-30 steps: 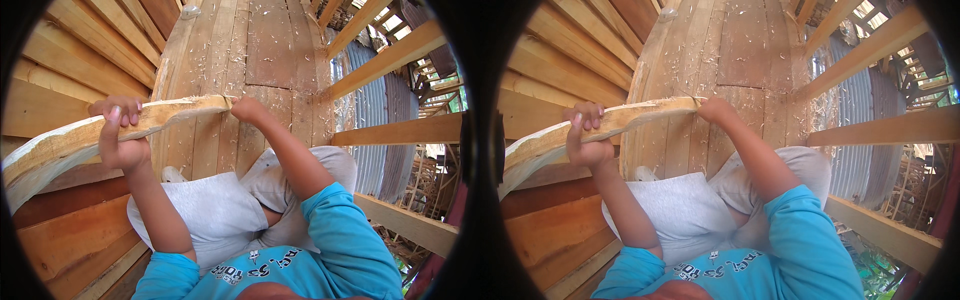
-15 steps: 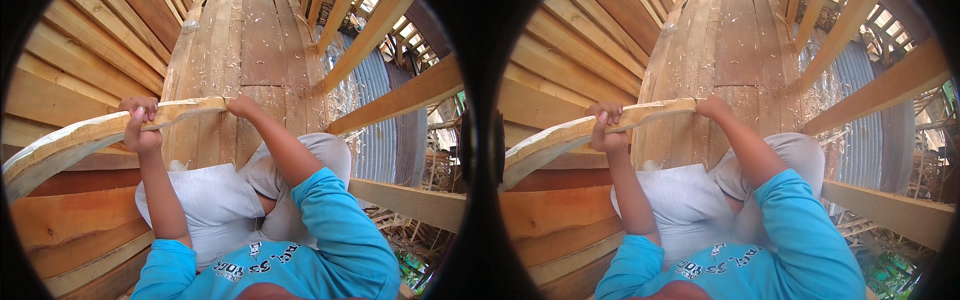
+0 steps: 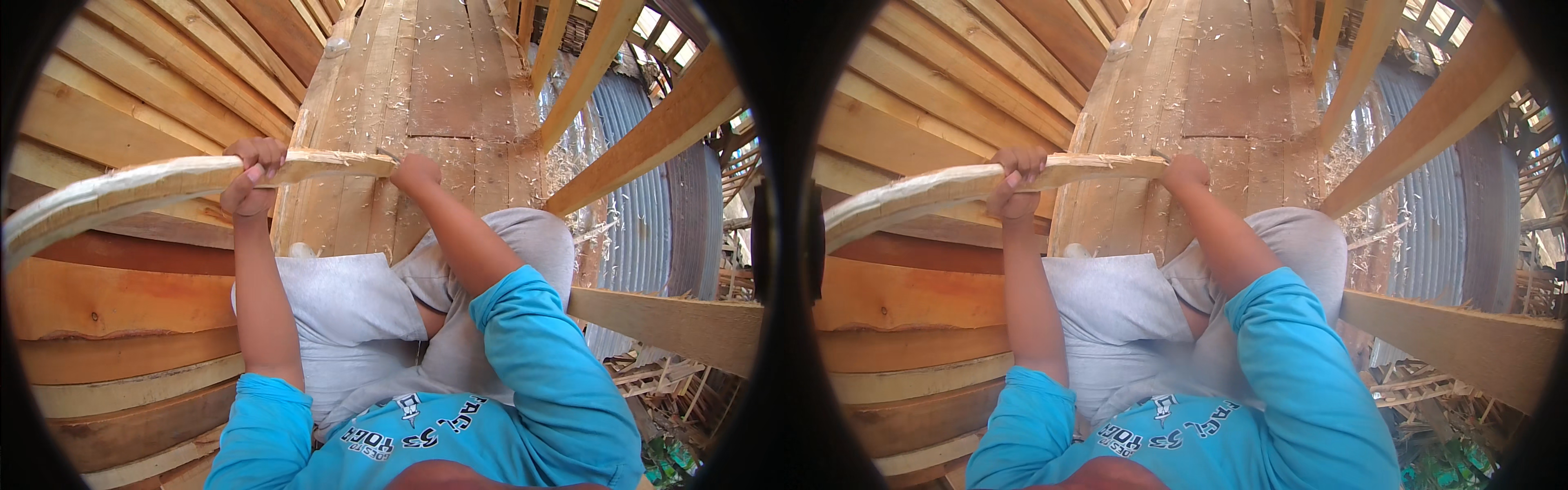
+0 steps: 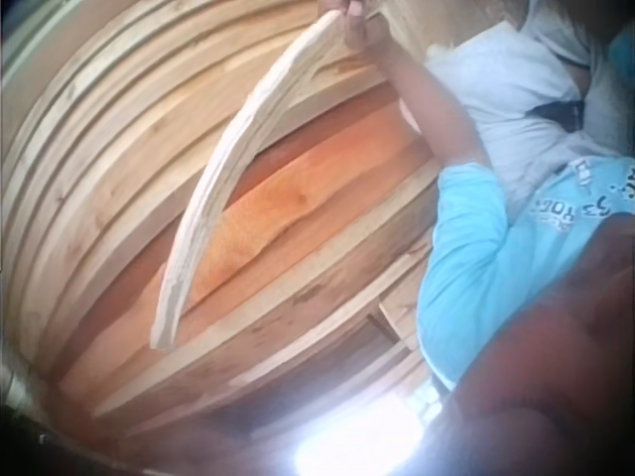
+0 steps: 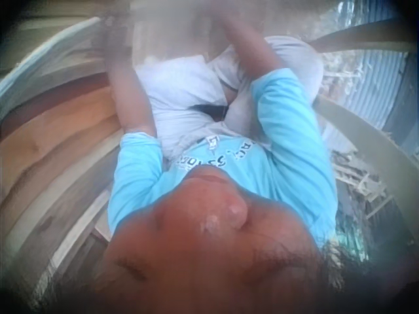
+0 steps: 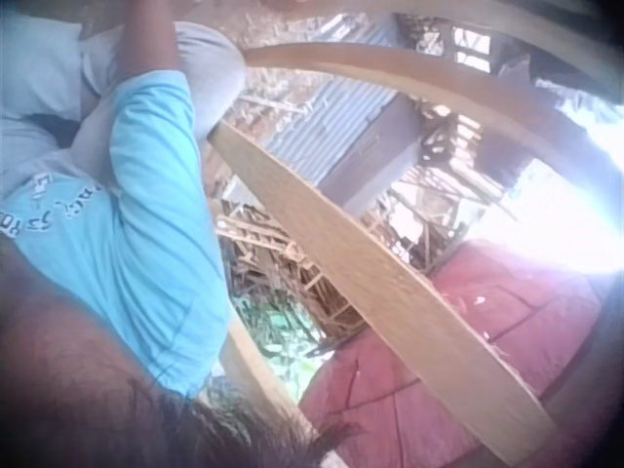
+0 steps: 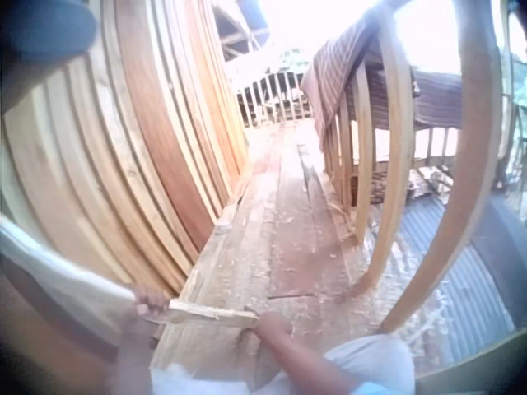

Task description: The person sits cross-legged on a wooden floor and uses a knife to carve a long, curved piece of wood. They repeatedly scrape and shape the wood, producing shavings that accumulate on the floor.

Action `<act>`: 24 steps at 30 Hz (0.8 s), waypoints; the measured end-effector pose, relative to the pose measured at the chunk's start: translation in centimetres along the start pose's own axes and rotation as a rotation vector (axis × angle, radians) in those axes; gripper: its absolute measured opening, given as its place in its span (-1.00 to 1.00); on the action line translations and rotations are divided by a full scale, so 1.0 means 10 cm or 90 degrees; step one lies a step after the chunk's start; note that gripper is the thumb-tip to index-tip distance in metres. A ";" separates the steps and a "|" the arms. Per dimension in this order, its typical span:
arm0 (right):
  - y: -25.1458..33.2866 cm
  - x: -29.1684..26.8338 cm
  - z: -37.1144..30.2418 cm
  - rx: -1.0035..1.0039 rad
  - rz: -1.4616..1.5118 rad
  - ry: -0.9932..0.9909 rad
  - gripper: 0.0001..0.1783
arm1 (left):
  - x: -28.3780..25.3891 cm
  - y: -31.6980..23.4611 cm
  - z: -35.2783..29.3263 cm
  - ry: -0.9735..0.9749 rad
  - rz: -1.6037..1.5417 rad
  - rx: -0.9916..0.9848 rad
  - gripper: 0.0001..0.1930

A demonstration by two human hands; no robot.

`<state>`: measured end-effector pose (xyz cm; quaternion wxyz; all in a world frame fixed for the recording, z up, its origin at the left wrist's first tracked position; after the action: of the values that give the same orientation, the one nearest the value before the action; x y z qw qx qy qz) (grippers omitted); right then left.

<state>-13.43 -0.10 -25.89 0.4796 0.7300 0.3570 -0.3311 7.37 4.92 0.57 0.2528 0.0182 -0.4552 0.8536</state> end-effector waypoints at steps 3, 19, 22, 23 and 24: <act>-0.07 0.01 0.14 0.005 0.035 -0.025 -0.61 | 0.05 0.12 0.18 -0.034 -0.005 -0.021 -0.79; -0.33 0.23 0.56 0.095 0.186 -0.139 -0.74 | -0.08 0.28 0.53 -0.058 -0.040 -0.055 -0.82; -0.31 0.18 0.48 0.135 0.219 -0.141 -0.71 | -0.24 0.34 0.55 -0.115 -0.032 -0.056 -0.82; -0.27 0.16 0.45 0.141 0.225 -0.132 -0.71 | -0.29 0.33 0.55 -0.132 -0.024 -0.054 -0.82; -0.30 0.13 0.42 0.153 0.225 -0.126 -0.70 | -0.30 0.36 0.56 -0.148 -0.025 -0.054 -0.82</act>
<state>-15.83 -2.96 -29.72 0.4726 0.7970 0.1331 -0.3518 7.31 -2.35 0.31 0.2157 0.1151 -0.5167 0.8205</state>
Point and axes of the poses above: each hand's wrist, its own z-axis towards the middle knuckle, its own x-axis out of the palm, y = z × x, the point moved 10 cm from there along z, towards the middle knuckle, and after that the axes turned 10 degrees about -y, right-handed, at the moved point
